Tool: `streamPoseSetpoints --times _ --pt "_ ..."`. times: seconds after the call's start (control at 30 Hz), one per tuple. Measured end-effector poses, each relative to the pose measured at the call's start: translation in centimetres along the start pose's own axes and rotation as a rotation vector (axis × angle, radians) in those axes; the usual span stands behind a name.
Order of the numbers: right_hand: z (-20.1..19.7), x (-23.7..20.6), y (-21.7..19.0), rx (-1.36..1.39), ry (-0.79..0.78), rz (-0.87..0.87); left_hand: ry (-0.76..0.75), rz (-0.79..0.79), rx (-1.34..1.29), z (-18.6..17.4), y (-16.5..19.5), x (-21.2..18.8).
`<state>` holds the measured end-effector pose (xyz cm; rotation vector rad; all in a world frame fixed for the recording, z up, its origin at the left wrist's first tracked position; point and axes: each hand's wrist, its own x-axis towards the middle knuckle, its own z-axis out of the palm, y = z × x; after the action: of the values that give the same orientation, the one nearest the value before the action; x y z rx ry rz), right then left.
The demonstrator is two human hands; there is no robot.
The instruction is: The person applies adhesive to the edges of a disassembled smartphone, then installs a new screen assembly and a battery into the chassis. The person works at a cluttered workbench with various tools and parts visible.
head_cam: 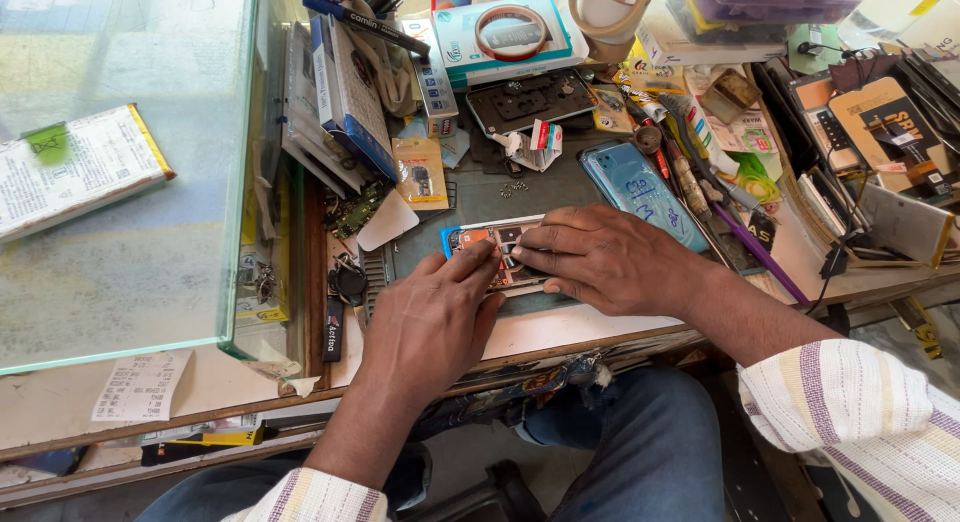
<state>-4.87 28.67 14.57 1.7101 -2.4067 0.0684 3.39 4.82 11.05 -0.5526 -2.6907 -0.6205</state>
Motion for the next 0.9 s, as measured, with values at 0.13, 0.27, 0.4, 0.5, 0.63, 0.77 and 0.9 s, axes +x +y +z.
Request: streamPoseSetpoints --times 0.13,0.27,0.4,0.5,0.63,0.77,0.9 --pt "0.4 0.2 0.1 0.105 0.055 0.072 0.004 -0.002 -0.009 -0.2 0.1 0.0" --pt "1.1 1.1 0.2 0.207 0.164 0.167 -0.019 -0.009 -0.022 -0.2 0.1 0.0" --pt "1.6 2.3 0.6 0.272 0.138 0.322 0.017 0.0 -0.038 -0.2 -0.1 0.0" --pt "1.6 2.7 1.1 0.269 0.095 0.343 0.023 0.0 -0.048 -0.2 -0.1 0.1" --pt "1.5 3.0 1.3 0.357 0.117 0.364 0.01 0.003 -0.046 -0.2 -0.2 0.2" --pt "1.4 3.3 0.8 0.289 0.108 0.355 0.007 0.011 -0.047 -0.2 -0.3 0.2" --pt "0.5 3.4 0.4 0.103 0.029 0.3 -0.007 0.01 -0.044 0.0 -0.1 0.3"
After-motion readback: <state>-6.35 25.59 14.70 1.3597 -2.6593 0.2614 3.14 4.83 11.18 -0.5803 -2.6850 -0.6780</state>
